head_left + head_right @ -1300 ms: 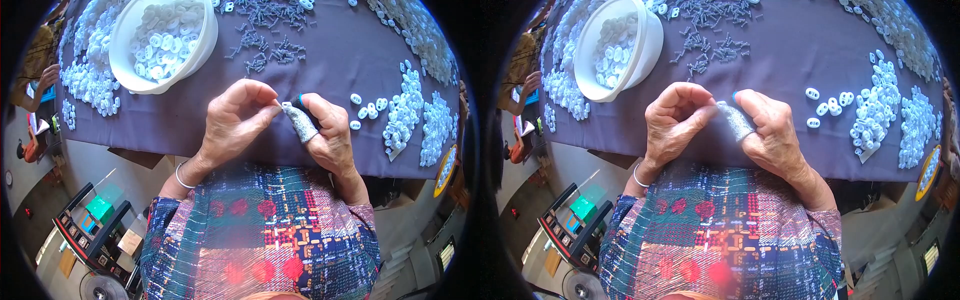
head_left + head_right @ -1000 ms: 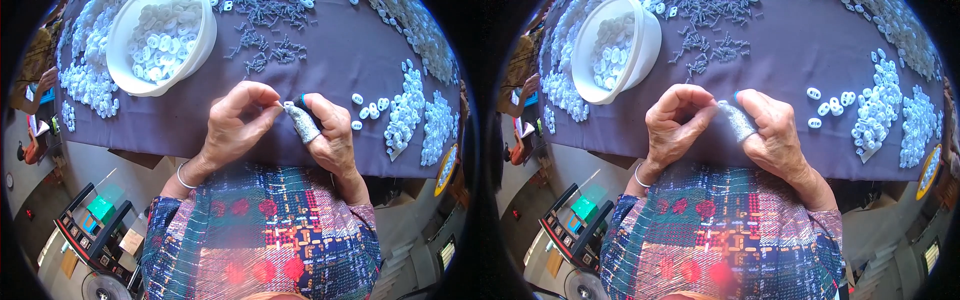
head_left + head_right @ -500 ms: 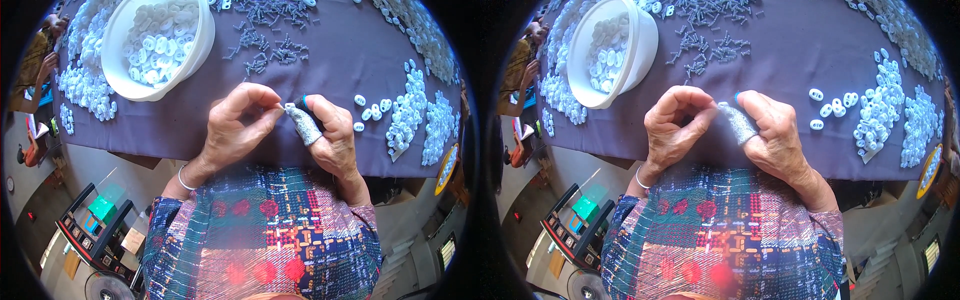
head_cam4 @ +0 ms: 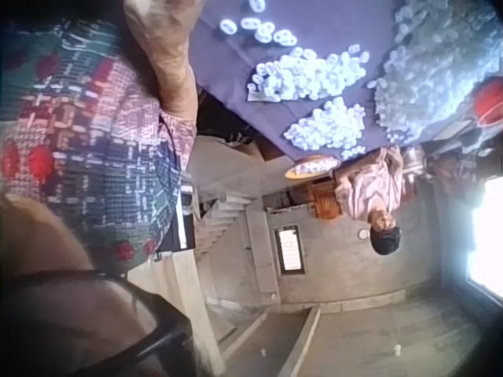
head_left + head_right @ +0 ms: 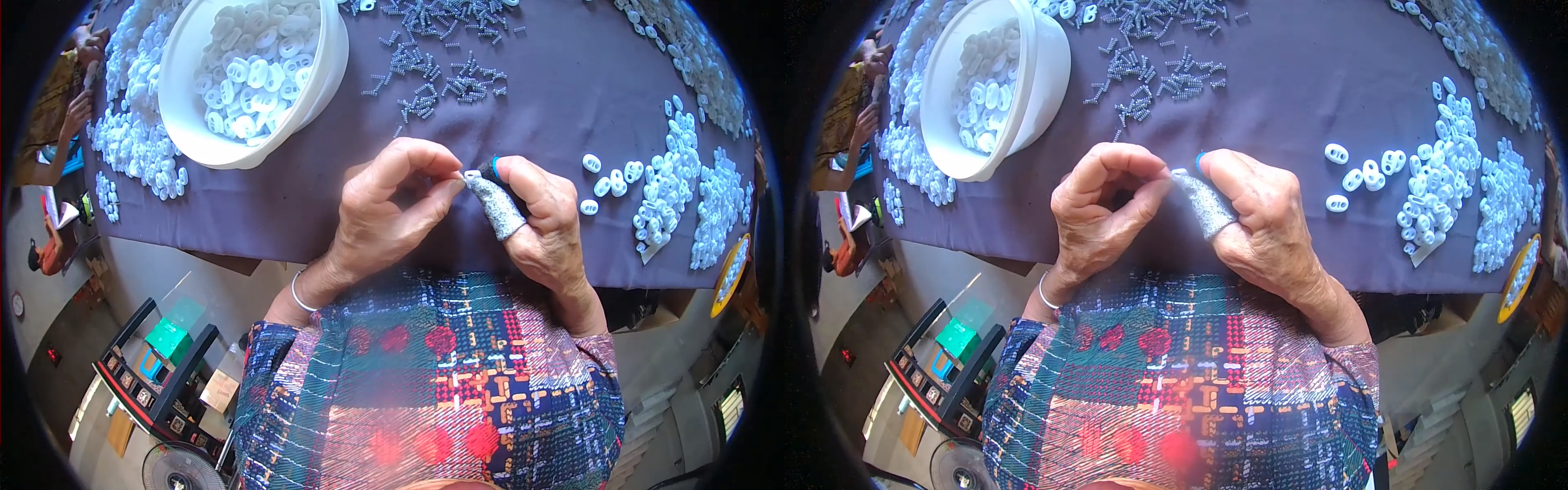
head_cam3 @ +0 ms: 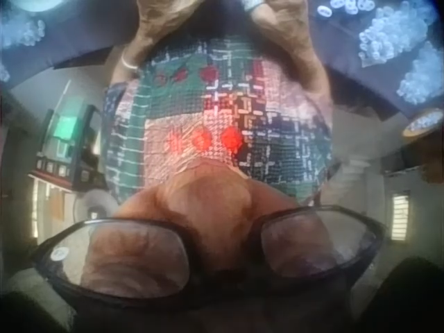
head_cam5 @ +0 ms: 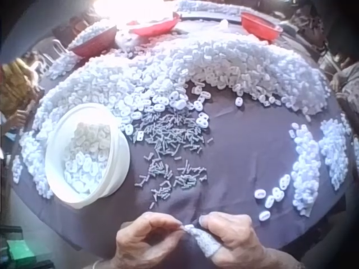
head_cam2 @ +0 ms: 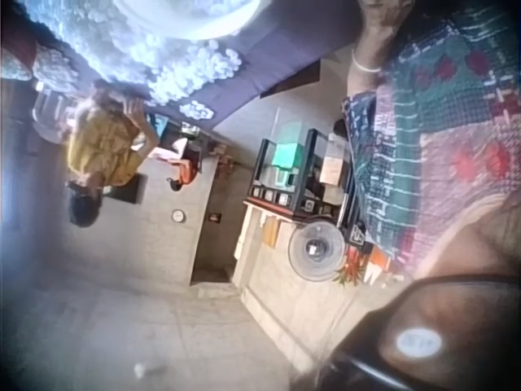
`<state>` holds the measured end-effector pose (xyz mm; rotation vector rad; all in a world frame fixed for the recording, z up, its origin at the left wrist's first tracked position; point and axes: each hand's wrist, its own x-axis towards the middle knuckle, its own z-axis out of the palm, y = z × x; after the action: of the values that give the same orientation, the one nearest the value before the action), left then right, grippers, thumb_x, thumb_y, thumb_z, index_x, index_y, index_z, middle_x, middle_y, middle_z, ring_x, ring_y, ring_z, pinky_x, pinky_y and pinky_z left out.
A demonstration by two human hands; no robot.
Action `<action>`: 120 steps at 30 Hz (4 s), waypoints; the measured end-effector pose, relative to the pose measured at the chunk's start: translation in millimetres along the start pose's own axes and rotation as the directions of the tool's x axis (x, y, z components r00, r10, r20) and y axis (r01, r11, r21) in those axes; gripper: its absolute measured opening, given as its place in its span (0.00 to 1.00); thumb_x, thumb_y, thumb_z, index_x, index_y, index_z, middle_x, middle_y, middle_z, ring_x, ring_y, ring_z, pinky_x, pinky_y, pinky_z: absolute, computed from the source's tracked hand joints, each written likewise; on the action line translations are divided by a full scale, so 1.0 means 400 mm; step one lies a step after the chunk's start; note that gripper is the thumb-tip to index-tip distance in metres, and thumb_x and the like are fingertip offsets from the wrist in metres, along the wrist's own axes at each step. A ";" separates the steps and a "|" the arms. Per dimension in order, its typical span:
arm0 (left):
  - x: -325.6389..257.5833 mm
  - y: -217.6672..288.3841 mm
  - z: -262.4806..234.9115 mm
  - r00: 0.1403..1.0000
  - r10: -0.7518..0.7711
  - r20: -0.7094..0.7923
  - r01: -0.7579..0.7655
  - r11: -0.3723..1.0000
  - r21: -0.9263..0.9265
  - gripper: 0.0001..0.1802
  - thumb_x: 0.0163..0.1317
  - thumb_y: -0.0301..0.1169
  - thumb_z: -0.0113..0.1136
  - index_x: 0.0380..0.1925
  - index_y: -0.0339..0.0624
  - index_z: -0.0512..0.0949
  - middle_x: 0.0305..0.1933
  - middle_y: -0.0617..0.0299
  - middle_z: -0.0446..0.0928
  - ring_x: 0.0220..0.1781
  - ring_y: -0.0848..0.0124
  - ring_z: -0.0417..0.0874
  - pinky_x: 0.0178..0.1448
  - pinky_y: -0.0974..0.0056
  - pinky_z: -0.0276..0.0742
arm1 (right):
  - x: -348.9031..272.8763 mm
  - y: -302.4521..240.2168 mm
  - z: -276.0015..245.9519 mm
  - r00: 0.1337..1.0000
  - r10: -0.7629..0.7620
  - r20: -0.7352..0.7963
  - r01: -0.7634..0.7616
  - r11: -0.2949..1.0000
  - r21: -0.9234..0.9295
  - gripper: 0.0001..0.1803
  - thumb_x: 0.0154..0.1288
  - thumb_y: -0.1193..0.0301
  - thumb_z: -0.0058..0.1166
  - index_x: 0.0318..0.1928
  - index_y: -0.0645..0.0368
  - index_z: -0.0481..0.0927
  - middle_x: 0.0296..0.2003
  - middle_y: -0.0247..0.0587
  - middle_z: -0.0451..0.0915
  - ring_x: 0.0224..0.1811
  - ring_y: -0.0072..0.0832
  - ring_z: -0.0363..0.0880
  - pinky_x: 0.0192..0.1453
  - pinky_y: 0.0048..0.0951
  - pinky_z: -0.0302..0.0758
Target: The person assembles plastic cord locks by inserting small springs into plastic pieces and fitting the components together by hand.
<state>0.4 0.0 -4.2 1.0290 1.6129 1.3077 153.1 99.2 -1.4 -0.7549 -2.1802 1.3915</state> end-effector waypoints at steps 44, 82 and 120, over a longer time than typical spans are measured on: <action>-0.004 -0.007 0.000 1.000 -0.004 0.002 0.005 0.986 -0.166 0.20 0.54 0.15 0.62 0.48 0.36 0.73 0.36 0.61 0.79 0.40 0.77 0.80 0.46 0.73 0.77 | -0.009 -0.004 0.010 0.965 0.255 0.060 -0.261 0.921 0.290 0.02 0.63 0.78 0.52 0.36 0.64 0.77 0.16 0.24 0.69 0.15 0.09 0.64 0.17 0.16 0.58; 0.016 -0.003 0.000 0.998 0.069 0.012 -0.069 0.997 0.016 0.04 0.54 0.19 0.65 0.30 0.32 0.79 0.34 0.60 0.78 0.34 0.77 0.77 0.37 0.74 0.74 | 0.003 -0.011 -0.010 0.970 0.214 0.117 -0.238 0.937 0.257 0.09 0.48 0.84 0.48 0.34 0.68 0.73 0.22 0.45 0.70 0.23 0.27 0.70 0.28 0.27 0.66; 0.014 -0.028 0.015 0.946 0.322 -0.038 -0.311 0.933 0.179 0.03 0.59 0.20 0.60 0.30 0.33 0.76 0.31 0.60 0.76 0.30 0.76 0.73 0.32 0.73 0.69 | 0.006 -0.013 -0.001 0.965 0.247 0.085 -0.261 0.933 0.248 0.11 0.46 0.83 0.45 0.34 0.69 0.73 0.22 0.49 0.73 0.23 0.34 0.75 0.29 0.29 0.69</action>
<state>2.8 5.9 -16.4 1.4118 1.6812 1.4436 150.5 99.1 3.4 -0.9345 -1.9368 1.8006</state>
